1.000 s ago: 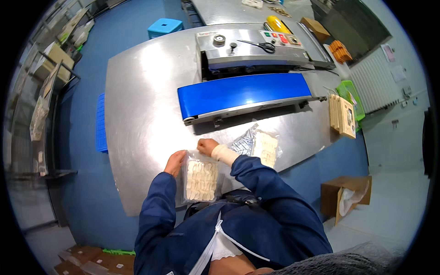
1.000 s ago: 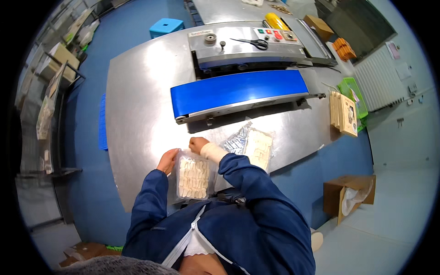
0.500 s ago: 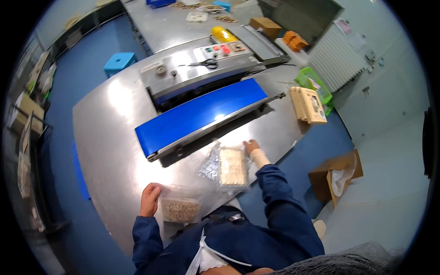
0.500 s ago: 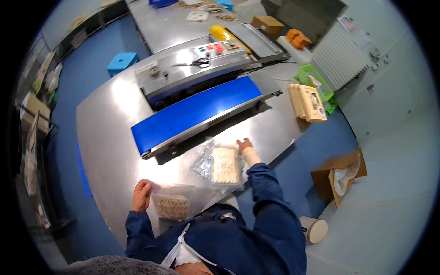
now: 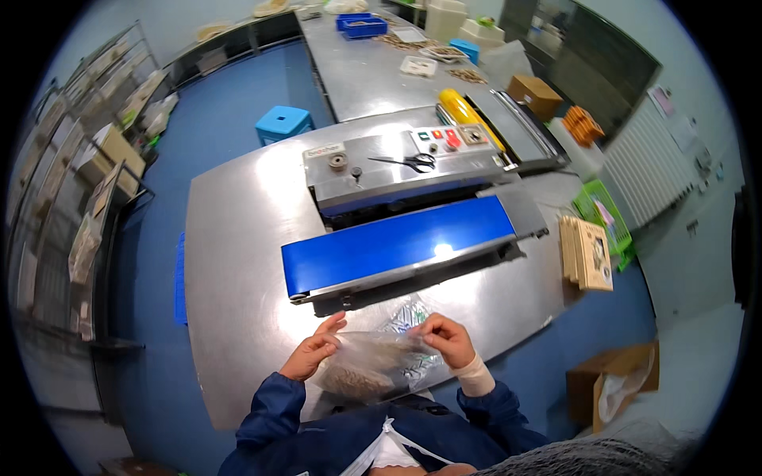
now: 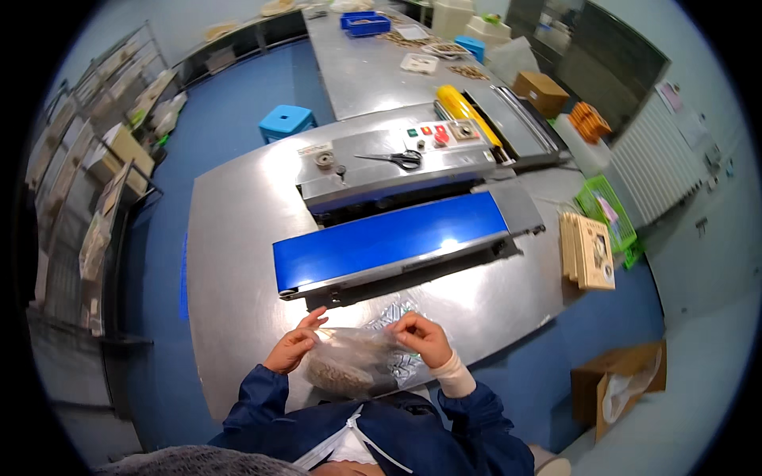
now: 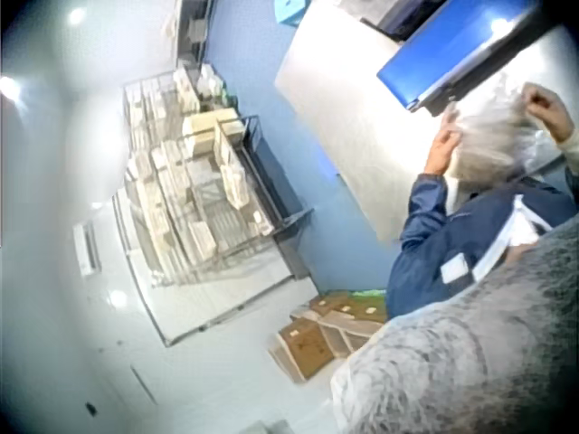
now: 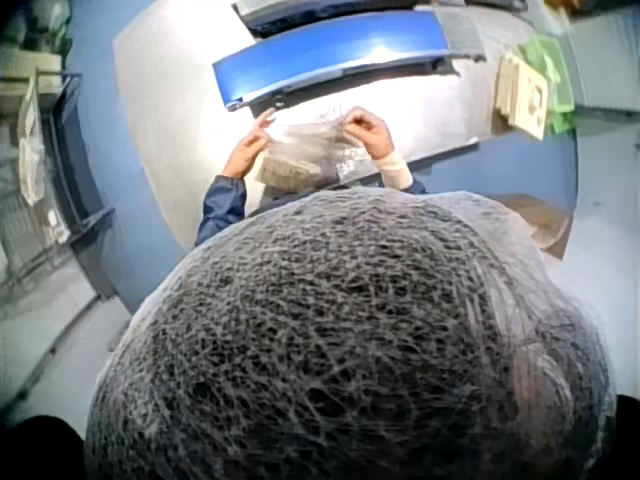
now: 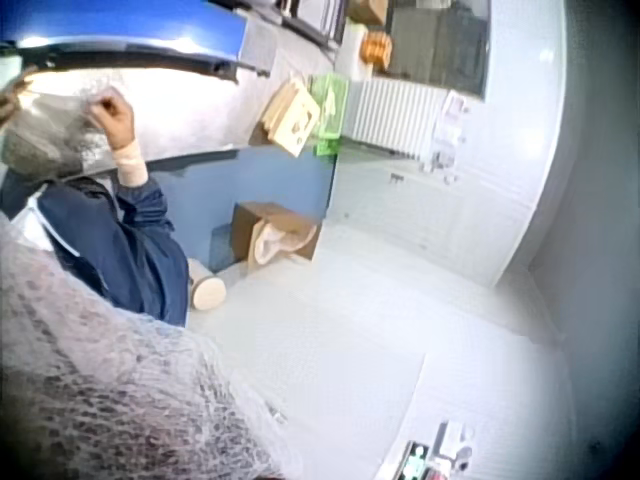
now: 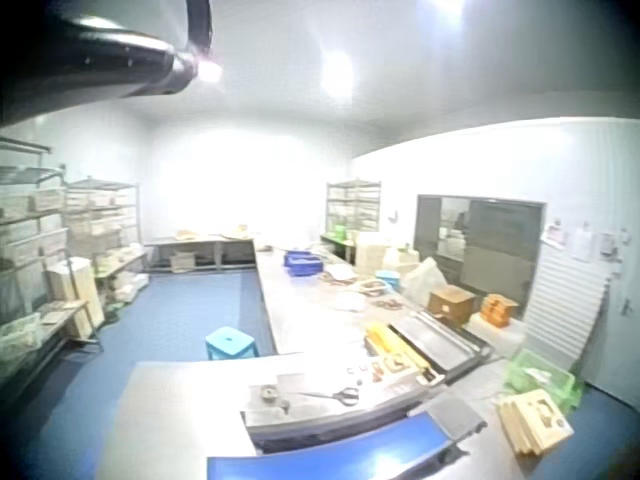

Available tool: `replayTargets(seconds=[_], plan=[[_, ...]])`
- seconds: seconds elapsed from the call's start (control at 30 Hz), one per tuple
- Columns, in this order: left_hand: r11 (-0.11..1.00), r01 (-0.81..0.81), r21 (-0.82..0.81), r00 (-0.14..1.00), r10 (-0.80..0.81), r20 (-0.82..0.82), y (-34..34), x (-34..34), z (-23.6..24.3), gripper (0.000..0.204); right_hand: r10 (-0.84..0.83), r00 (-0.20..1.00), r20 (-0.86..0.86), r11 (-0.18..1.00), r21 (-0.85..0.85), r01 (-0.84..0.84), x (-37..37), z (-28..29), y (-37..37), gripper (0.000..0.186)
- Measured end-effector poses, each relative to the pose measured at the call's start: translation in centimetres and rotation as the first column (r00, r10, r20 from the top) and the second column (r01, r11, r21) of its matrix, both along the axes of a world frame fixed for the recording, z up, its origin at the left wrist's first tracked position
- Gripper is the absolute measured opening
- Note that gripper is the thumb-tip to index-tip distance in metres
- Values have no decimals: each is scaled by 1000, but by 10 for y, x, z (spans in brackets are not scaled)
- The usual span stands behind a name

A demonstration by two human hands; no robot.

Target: The person places vacuum-sealed packages of food onto a metal table and arranges them. They then pick up a stack of cardboard boxes and walk towards a door, exiting the room while carrying the boxes.

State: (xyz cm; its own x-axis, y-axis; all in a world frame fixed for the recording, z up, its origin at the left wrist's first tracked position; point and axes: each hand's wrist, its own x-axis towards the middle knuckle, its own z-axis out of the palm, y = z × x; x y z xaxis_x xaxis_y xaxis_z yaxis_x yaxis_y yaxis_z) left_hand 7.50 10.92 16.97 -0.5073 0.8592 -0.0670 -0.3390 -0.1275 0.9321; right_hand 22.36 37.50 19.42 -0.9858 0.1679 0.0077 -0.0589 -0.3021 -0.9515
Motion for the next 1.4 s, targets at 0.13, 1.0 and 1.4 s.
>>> replayTargets(seconds=[0.13,1.0,1.4], plan=[[990,-142,4,987,141,78,-6,8,21,9,239,966,-99,964,147,-223,-20,36,3,14],[783,-549,-292,760,324,-563,-137,101,-22,19,-268,963,-11,-373,923,-93,-350,35,214,62],[834,-547,68,590,442,-676,32,166,101,12,294,897,-330,752,659,-4,-21,31,125,34]])
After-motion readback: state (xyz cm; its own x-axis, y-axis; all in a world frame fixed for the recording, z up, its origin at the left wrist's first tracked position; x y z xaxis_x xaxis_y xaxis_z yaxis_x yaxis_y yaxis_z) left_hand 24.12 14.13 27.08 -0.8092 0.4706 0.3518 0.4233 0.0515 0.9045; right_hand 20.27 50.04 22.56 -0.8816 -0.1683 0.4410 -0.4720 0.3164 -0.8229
